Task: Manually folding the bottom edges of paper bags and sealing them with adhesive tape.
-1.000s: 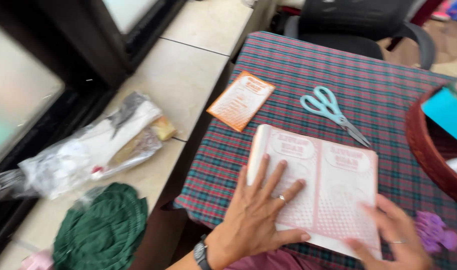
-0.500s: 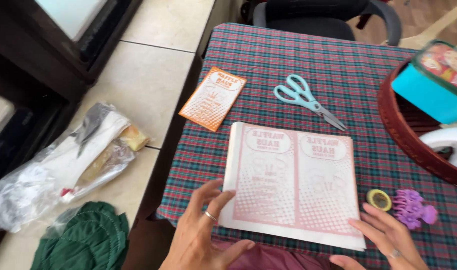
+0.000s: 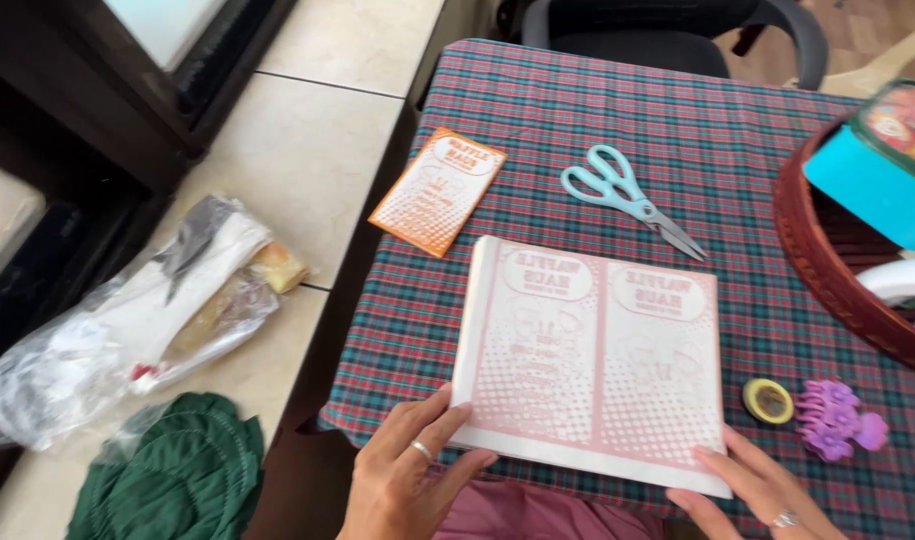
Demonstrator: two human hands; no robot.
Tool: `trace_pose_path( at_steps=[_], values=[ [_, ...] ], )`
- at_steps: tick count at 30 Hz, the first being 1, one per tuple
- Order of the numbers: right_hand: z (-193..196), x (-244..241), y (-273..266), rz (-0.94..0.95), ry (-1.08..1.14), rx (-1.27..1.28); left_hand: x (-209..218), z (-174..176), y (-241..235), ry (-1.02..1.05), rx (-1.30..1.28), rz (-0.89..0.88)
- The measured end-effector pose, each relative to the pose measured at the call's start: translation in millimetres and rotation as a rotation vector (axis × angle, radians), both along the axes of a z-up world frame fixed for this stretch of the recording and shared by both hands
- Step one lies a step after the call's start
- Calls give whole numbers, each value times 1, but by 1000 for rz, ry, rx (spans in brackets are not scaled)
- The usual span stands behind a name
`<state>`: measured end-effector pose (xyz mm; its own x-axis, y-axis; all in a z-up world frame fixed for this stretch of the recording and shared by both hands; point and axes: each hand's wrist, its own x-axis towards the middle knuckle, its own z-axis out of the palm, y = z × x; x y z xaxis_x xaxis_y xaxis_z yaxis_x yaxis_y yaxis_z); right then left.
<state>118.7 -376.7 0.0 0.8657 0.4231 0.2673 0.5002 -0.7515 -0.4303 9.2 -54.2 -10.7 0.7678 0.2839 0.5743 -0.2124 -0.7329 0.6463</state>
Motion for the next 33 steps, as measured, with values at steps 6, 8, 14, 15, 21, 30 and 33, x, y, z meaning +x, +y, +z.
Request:
trace_pose_path(
  at_steps=[6, 8, 14, 15, 21, 30, 33],
  values=[
    [41, -12, 36, -74, -142, 63, 2, -1, -6, -20, 83, 77],
    [37, -13, 35, -111, -108, 114, 0, -6, -8, -30, 90, 97],
    [41, -13, 38, -135, -150, 152, -4, -18, -5, 31, 152, 132],
    [42, -13, 37, -124, -130, 164, -3, -19, -6, 21, 145, 132],
    [41, -8, 35, -89, -127, 164, -2, -12, -7, -24, 127, 106],
    [24, 0, 9, -209, 153, -10, -2, -6, -6, -5, 98, 57],
    [19, -6, 13, -294, 213, -9, -3, -3, -8, 6, 90, 70]
  ],
)
